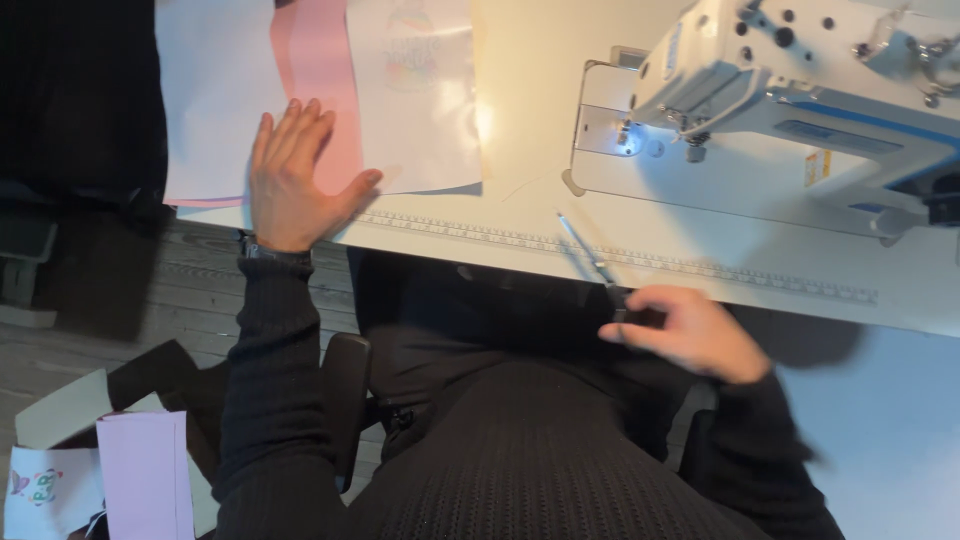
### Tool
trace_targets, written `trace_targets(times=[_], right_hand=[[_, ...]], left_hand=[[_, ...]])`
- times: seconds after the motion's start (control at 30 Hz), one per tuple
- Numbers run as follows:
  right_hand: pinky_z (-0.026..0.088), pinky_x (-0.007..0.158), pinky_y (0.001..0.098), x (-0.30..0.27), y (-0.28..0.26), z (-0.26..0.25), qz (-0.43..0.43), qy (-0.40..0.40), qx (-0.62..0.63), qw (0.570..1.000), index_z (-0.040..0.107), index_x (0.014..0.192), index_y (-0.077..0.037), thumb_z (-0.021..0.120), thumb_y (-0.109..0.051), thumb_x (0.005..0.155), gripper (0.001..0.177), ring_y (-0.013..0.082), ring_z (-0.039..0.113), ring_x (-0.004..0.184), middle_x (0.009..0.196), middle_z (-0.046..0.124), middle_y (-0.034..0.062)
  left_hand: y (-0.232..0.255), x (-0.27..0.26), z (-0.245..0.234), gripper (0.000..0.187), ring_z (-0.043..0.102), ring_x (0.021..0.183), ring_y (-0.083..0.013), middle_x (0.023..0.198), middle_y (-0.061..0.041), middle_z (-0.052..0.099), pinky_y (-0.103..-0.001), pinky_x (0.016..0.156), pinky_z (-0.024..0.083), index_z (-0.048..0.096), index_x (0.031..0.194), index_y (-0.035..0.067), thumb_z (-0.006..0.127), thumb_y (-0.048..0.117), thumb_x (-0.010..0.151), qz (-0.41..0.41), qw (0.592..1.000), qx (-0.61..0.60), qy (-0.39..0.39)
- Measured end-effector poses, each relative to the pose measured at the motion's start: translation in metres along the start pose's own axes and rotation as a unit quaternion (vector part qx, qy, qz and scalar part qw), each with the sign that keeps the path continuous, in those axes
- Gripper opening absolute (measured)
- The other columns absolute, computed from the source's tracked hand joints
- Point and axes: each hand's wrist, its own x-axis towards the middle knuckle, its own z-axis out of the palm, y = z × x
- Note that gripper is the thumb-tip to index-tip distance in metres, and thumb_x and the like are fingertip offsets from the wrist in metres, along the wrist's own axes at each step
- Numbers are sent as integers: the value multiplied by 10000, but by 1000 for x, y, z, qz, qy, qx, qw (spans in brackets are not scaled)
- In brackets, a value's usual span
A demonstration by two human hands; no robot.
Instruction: The recorder prepares and threads an industrial sewing machine for use.
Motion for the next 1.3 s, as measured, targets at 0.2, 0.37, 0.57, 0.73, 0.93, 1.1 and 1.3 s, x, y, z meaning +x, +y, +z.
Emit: trace_targets(times=[0.2,0.37,0.57,0.73,0.93,1.1,1.3], right_hand=[[527,746,386,-55,19,-75,92,252,-281,921,789,1023,-69,852,-257,772,320,253,658,802,901,708,119],[552,910,444,-52,62,-104,60,330,-415,845,774,1123,-83,807,-294,850,347,336,693,1057,1216,741,101],[505,972,457,-42,38,-77,-83,437,-346,826,763,1148,-66,810,-277,859,361,351,642,1182,1324,697,120],[549,940,403,-37,17,-48,-185,433,-246,847,749,1104,-51,817,-237,888,293,295,680,1149,1253,726,111],[567,867,317,-36,6,-38,-212,421,-145,870,757,1102,-53,798,-193,912,240,192,699,979,1162,756,76],[551,947,305,17,-10,-22,-275,306,68,909,694,1234,-15,694,-198,1017,284,166,689,1045,1171,738,87],[518,1094,387,95,-54,4,-335,140,457,812,577,1369,-14,537,-296,1070,413,227,667,1216,1309,681,132]], left_hand=[[57,2,-5,369,680,1202,-289,1240,-130,743,-479,1111,435,736,1204,56,785,377,1030,34,991,-21,127],[172,28,12,192,690,1023,-241,1070,-72,748,-387,928,525,736,1085,79,848,141,943,82,970,-140,180],[257,82,53,197,670,993,-185,1082,-23,731,-345,857,545,730,1084,123,838,180,929,149,954,-192,174],[280,109,74,272,645,917,-176,1037,-21,703,-335,725,505,743,1121,105,845,208,891,207,937,-150,238],[260,80,57,132,650,976,-192,1033,-18,686,-340,809,534,711,1019,121,795,97,920,121,955,-159,217],[240,56,41,119,641,926,-190,991,-20,684,-340,765,506,712,979,109,812,86,919,102,965,-127,205],[249,44,23,139,632,965,-220,996,-18,675,-363,805,510,699,974,98,808,60,897,100,966,-143,192]])
